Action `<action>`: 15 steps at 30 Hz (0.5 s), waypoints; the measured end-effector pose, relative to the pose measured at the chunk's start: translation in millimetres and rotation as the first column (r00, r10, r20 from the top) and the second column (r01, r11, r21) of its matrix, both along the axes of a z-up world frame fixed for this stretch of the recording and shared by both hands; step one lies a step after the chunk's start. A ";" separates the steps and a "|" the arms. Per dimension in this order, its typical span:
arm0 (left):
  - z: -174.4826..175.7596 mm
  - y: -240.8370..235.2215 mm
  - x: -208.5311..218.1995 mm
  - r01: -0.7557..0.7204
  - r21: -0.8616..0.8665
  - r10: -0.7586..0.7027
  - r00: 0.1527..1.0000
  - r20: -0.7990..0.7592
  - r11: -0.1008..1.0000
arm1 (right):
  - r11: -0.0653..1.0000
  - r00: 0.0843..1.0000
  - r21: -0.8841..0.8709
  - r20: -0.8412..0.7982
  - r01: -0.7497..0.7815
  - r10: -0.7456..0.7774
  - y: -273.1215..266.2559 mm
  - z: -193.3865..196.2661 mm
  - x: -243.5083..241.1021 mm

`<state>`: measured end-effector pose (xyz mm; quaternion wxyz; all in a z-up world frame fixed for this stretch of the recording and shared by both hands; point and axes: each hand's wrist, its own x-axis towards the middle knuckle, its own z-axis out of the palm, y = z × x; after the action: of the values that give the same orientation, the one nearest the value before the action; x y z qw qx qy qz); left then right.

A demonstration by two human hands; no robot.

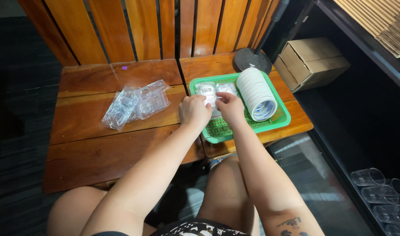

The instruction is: The person sits cross-legged on a wooden bench and repeatedly picks up small plastic bags containing items from a pile. They place each bag into a green plastic basket next to a roll of white tape.

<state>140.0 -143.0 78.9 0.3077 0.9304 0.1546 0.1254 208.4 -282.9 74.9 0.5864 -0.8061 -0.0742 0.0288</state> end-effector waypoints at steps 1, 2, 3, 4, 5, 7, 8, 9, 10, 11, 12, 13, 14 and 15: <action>-2.4 -1.9 1.4 0.000 0.001 0.000 1.000 0.000 1.000 | 1.000 1.000 0.001 0.000 0.000 0.000 0.7 -3.5 1.5; -4.5 -4.0 2.9 -0.008 0.065 0.008 1.000 0.000 0.998 | 0.999 1.000 -0.042 -0.002 0.008 -0.008 1.3 -6.9 3.2; -6.7 -6.0 4.5 -0.016 0.128 0.016 1.000 0.001 0.992 | 0.996 1.000 -0.085 -0.003 0.017 -0.017 1.9 -10.2 4.8; -6.2 -6.7 3.3 -0.016 0.129 0.016 1.000 0.000 0.992 | 0.996 1.000 -0.085 -0.004 0.016 -0.016 1.4 -17.5 12.0; -5.8 -7.2 2.1 -0.006 0.167 0.004 1.000 0.010 0.986 | 0.977 0.999 -0.210 0.052 0.023 -0.012 0.9 -24.9 19.1; -8.2 -8.7 1.4 0.006 0.206 -0.010 1.000 0.017 0.979 | 0.943 0.995 -0.332 0.104 0.037 -0.002 0.5 -32.5 24.2; -10.3 -9.3 2.7 0.013 0.226 -0.022 0.999 0.039 0.974 | 0.917 0.988 -0.394 0.155 0.063 -0.001 0.8 -31.9 23.1; -12.4 -10.0 4.0 0.020 0.246 -0.035 0.998 0.060 0.969 | 0.887 0.979 -0.453 0.205 0.092 0.004 1.2 -31.3 21.9; -14.5 -9.9 4.6 0.021 0.246 -0.037 0.998 0.060 0.969 | 0.886 0.979 -0.454 0.205 0.093 0.002 1.9 -29.7 19.8; -16.6 -9.7 5.1 0.024 0.258 -0.043 0.997 0.068 0.966 | 0.882 0.972 -0.461 0.235 0.098 0.015 2.7 -28.3 17.5; -18.8 -9.7 5.5 0.027 0.270 -0.049 0.996 0.075 0.963 | 0.878 0.964 -0.468 0.264 0.103 0.028 3.4 -26.9 15.2; -17.7 -10.6 4.6 0.028 0.269 -0.050 0.996 0.075 0.963 | 0.877 0.964 -0.469 0.263 0.104 0.026 3.2 -26.3 14.3; -16.5 -10.5 3.4 0.029 0.274 -0.053 0.995 0.083 0.961 | 0.874 0.965 -0.475 0.260 0.100 0.030 4.0 -25.9 13.4; -15.3 -10.4 2.2 0.029 0.279 -0.057 0.994 0.091 0.960 | 0.871 0.966 -0.482 0.257 0.097 0.035 4.9 -25.4 12.3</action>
<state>142.2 -153.4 63.6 0.1841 0.9602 0.1001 0.1846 220.7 -277.9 49.5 0.3487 -0.9262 -0.1268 -0.0675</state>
